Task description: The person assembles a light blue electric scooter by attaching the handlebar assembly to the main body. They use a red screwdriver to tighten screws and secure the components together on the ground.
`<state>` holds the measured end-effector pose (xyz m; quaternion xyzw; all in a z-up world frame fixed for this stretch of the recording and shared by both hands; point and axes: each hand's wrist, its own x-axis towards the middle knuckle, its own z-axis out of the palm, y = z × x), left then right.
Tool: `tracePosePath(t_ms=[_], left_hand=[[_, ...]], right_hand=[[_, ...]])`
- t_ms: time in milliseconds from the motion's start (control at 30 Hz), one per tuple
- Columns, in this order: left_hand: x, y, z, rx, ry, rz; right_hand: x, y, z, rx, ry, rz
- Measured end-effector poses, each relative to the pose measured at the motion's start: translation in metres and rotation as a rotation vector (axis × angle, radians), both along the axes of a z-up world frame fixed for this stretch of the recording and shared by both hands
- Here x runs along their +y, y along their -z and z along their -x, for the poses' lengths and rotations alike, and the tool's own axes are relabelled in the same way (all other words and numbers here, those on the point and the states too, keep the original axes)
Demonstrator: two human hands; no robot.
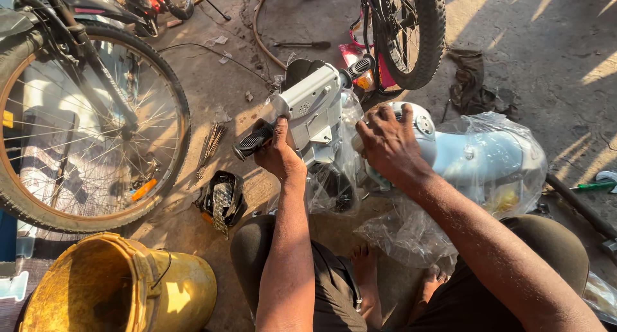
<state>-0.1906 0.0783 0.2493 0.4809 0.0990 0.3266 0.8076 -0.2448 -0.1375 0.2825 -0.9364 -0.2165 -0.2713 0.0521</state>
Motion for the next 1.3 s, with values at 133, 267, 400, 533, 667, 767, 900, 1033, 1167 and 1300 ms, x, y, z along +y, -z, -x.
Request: tracePosePath(t_ms=[133, 267, 400, 533, 667, 767, 900, 1033, 1167, 1300], left_hand=[[-0.001, -0.001, 0.013, 0.03, -0.02, 0.034], [-0.006, -0.001, 0.022, 0.051, -0.03, 0.0], [-0.009, 0.005, 0.04, 0.038, -0.066, -0.067], [-0.018, 0.003, 0.042, 0.091, -0.026, -0.096], [-0.026, 0.001, 0.037, 0.047, 0.024, -0.149], [-0.033, 0.002, 0.032, 0.142, 0.042, -0.217], [-0.035, 0.0, 0.009, 0.224, 0.035, -0.252], [-0.028, -0.003, -0.015, 0.158, 0.006, -0.097], [-0.032, -0.011, -0.017, 0.221, -0.025, -0.183], [-0.053, -0.002, 0.01, 0.169, -0.019, -0.24]], right_hand=[[-0.006, 0.006, -0.003, 0.144, 0.128, 0.111], [-0.013, 0.02, -0.004, 0.095, 0.16, 0.161], [-0.011, 0.036, -0.001, 0.211, 0.149, 0.2], [-0.015, 0.041, 0.005, 0.219, 0.146, 0.181], [-0.017, 0.05, 0.01, 0.19, 0.136, 0.193], [-0.022, 0.065, 0.009, 0.265, 0.152, 0.19], [-0.032, 0.084, 0.004, 0.206, 0.225, 0.291], [-0.019, 0.103, 0.008, 0.204, 0.208, 0.357], [-0.006, 0.105, 0.004, 0.215, 0.139, 0.358], [-0.024, 0.099, -0.005, 0.39, 0.189, 0.372]])
